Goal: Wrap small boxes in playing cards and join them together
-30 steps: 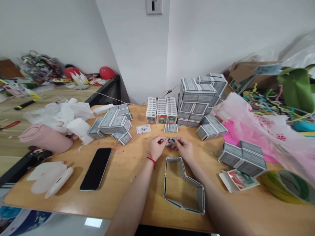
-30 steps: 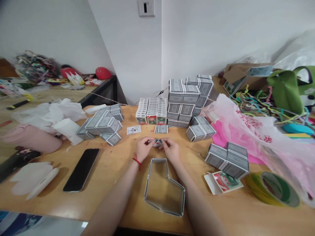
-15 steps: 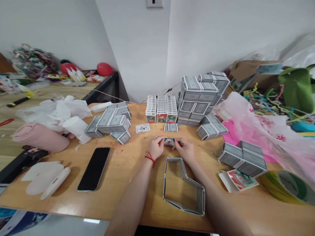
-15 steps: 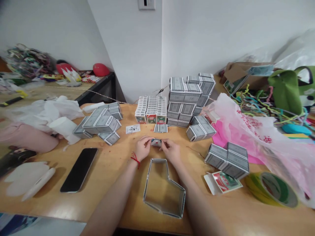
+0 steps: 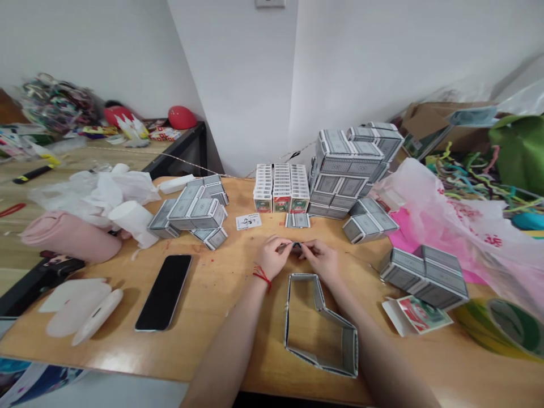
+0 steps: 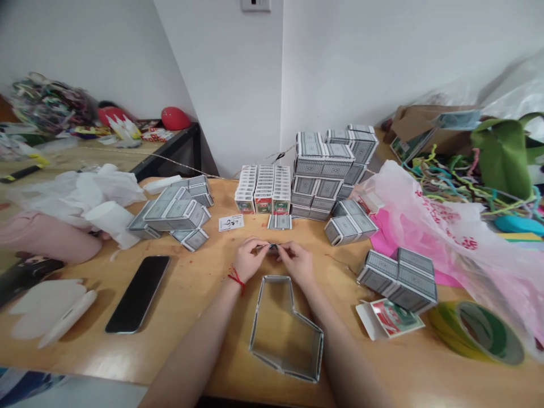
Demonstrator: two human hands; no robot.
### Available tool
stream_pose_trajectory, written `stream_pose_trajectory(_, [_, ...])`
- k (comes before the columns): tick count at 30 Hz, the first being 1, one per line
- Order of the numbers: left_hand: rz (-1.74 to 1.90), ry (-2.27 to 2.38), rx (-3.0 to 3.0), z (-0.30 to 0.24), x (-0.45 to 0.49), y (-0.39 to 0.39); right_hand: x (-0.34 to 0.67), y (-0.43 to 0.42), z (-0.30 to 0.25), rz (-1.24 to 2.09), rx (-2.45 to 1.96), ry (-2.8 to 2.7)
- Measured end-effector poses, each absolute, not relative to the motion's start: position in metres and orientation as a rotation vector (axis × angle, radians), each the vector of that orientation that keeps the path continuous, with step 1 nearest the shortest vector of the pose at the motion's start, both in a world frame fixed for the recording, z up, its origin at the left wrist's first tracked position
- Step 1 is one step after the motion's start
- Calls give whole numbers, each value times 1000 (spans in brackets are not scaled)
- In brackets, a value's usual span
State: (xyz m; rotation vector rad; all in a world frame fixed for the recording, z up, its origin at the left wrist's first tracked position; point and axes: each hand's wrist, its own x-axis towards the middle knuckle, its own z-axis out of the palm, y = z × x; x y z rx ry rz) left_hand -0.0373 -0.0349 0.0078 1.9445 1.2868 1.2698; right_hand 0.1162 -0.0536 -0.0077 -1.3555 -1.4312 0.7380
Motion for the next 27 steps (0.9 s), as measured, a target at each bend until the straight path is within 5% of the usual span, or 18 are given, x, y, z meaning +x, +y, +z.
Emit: stream_pose_trajectory(27, [1118,1467,1924,4,-32,-37,117,-55,-4,748,-1335,-1485])
